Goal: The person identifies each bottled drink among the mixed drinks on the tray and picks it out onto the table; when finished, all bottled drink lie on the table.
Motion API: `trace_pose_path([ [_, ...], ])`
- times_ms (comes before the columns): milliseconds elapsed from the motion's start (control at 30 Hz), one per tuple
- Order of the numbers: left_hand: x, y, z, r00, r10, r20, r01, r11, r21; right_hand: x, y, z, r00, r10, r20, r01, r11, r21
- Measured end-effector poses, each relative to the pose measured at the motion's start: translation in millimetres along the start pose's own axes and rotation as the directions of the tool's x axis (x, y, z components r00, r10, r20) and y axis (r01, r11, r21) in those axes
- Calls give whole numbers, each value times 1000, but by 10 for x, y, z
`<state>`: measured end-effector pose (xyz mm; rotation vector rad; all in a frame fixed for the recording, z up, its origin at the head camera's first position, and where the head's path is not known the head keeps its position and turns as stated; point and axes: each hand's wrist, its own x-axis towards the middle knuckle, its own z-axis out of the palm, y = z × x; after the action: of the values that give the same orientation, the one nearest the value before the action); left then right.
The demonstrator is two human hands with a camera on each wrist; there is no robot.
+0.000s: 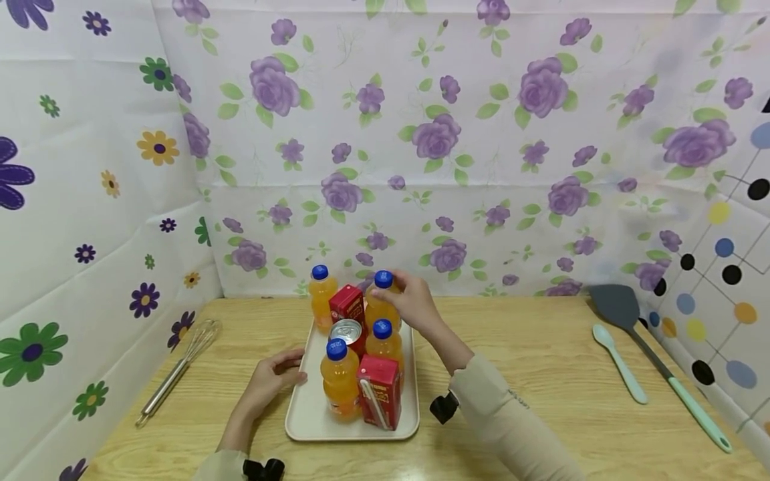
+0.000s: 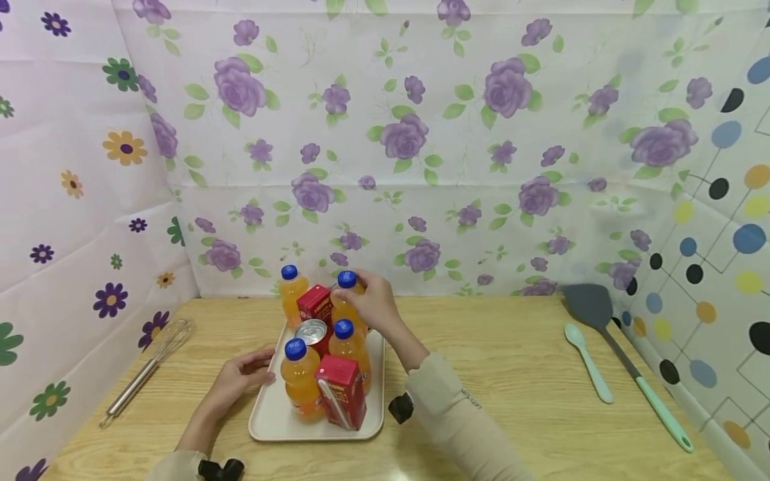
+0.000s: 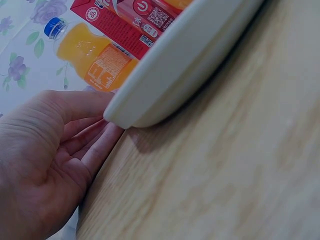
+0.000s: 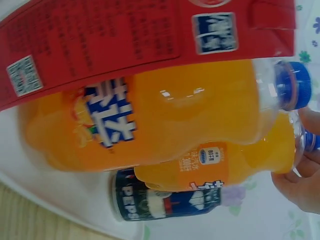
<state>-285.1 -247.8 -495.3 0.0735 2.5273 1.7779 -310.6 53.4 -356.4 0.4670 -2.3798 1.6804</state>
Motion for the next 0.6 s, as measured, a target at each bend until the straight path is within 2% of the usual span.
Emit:
trace_pose_path([
  [367, 13, -10, 5, 1000, -13, 1, 13, 1000, 0, -9, -296, -207, 987, 50, -151, -39, 996, 75],
  [600, 1, 0, 4, 1000, -13, -1, 13, 1000, 12, -22, -356, -380, 981, 22, -191, -3, 995, 96],
])
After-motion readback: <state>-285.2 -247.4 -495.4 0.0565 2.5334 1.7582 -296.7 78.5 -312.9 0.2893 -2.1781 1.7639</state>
